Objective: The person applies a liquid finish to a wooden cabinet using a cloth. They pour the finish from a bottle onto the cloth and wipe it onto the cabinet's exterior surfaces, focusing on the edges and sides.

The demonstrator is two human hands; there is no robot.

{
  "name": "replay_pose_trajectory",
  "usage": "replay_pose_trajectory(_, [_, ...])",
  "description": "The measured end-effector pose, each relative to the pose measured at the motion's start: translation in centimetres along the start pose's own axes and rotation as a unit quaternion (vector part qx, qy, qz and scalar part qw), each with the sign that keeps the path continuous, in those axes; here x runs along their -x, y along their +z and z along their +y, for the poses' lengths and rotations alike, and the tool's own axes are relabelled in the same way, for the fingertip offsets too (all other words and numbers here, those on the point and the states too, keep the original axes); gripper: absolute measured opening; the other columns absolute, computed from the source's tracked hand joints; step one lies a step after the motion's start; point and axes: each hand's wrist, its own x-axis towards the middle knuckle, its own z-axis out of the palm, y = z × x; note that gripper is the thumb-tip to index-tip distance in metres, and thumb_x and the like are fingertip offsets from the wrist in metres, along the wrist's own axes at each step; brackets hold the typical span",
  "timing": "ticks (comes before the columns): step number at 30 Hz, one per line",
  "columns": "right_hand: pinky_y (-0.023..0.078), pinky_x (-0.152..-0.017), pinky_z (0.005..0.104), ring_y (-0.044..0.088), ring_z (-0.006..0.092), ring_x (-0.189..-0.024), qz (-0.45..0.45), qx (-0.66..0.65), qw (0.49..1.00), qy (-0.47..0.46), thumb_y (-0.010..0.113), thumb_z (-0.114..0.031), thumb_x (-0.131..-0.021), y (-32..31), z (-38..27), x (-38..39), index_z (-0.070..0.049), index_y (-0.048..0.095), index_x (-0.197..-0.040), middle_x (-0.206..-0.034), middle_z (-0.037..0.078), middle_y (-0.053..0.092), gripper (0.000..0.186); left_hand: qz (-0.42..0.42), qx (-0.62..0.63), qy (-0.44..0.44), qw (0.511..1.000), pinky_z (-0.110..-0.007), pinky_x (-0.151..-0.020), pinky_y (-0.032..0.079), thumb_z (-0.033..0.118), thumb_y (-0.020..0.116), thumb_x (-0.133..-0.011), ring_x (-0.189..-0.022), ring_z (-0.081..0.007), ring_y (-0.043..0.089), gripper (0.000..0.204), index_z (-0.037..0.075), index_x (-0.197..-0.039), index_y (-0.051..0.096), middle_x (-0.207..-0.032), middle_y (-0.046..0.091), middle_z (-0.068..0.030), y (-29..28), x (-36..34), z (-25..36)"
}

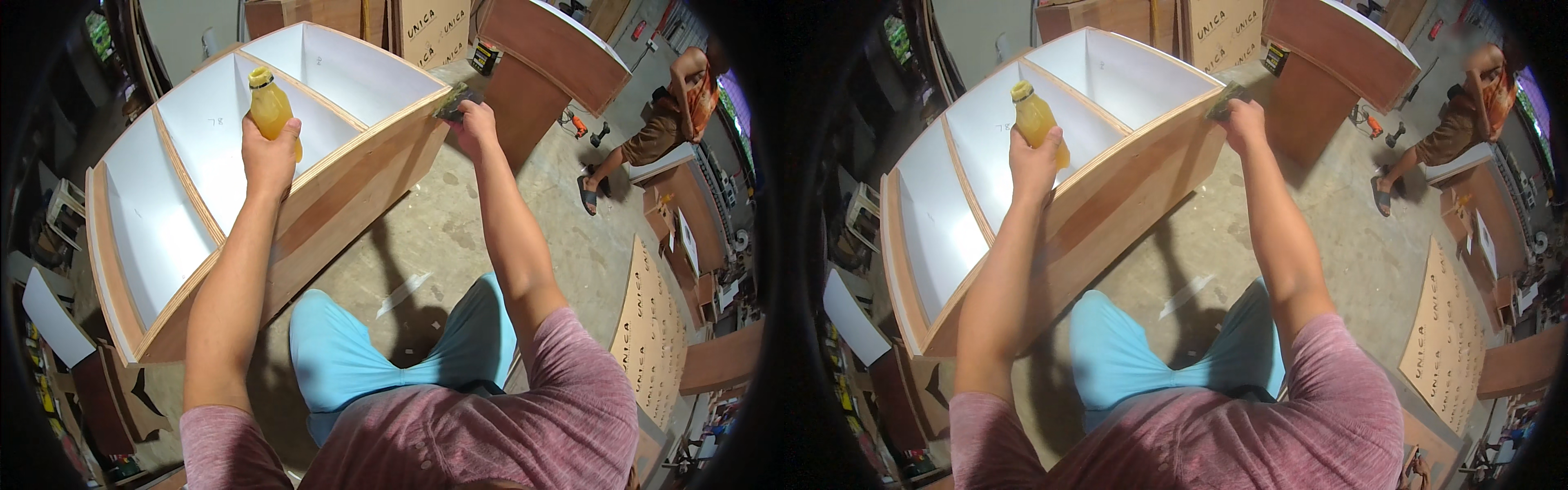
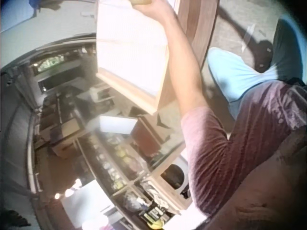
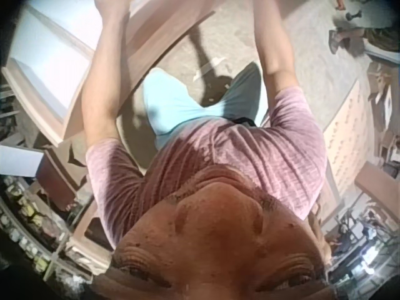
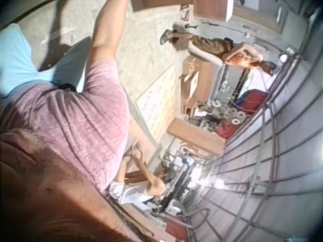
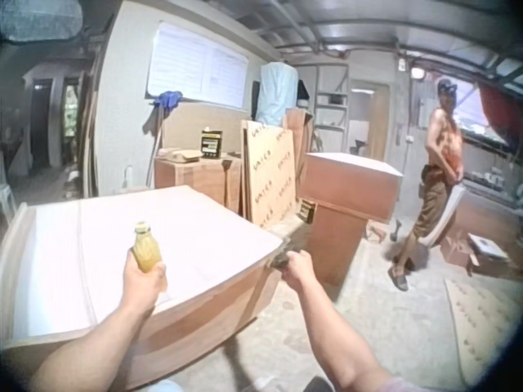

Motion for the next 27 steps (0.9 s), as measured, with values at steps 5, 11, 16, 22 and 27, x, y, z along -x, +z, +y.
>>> replay_pose_trajectory(5, [0.057,-0.074,0.0446,0.066,0.0282,-0.084,0.017,0.020,0.999,0.019,0.051,0.003,-0.081,-3.0,2.9,-2.1,0.009,0.052,-0.105,-0.102,0.019,0.061,0.024,-0.010,0.019,-0.013,1.000,-0.036,-0.090,0.048,0.014,0.067,-0.087,-0.104,-0.0241,0.059,0.048,-0.001,-0.126,0.044,-0.116,0.058,-0.0143,0.8,0.0,-0.2])
replay_pose_trajectory(11, [0.056,-0.067,0.0388,0.064,0.0261,-0.078,0.024,0.085,0.995,-0.054,0.053,0.002,-0.078,-0.9,1.6,-2.0,0.009,0.050,-0.098,-0.093,0.017,0.059,0.022,-0.008,-0.008,-0.029,1.000,-0.036,-0.091,0.047,0.014,0.067,-0.086,-0.106,-0.0245,0.059,0.050,0.000,-0.128,0.044,-0.117,0.058,-0.0146,0.0,0.3,0.7])
replay_pose_trajectory(16, [0.055,-0.067,0.0386,0.062,0.0227,-0.078,0.041,0.057,0.997,-0.029,0.052,0.002,-0.078,-1.4,2.4,-2.0,0.006,0.055,-0.092,-0.090,0.013,0.060,0.015,-0.015,0.031,-0.017,0.999,-0.036,-0.091,0.047,0.015,0.068,-0.085,-0.106,-0.0244,0.059,0.052,0.001,-0.129,0.044,-0.118,0.058,-0.0142,0.2,-0.1,-0.3])
replay_pose_trajectory(22, [0.053,-0.068,0.0360,0.062,0.0211,-0.078,0.029,0.105,0.990,-0.092,0.052,0.002,-0.078,-0.9,1.9,-1.8,0.006,0.057,-0.097,-0.089,0.011,0.061,0.020,-0.015,0.007,-0.027,0.999,-0.036,-0.092,0.047,0.015,0.068,-0.085,-0.107,-0.0244,0.058,0.053,0.002,-0.130,0.044,-0.119,0.059,-0.0137,0.0,-0.1,-0.1])
replay_pose_trajectory(27, [0.048,-0.067,0.0322,0.059,0.0160,-0.075,0.038,0.197,0.972,-0.119,0.052,-0.001,-0.077,-0.5,1.3,-1.4,0.004,0.061,-0.093,-0.085,0.007,0.063,0.018,-0.014,0.027,-0.021,0.999,-0.036,-0.092,0.046,0.014,0.068,-0.085,-0.108,-0.0246,0.058,0.053,0.002,-0.130,0.044,-0.119,0.059,-0.0135,0.2,0.0,-0.3])
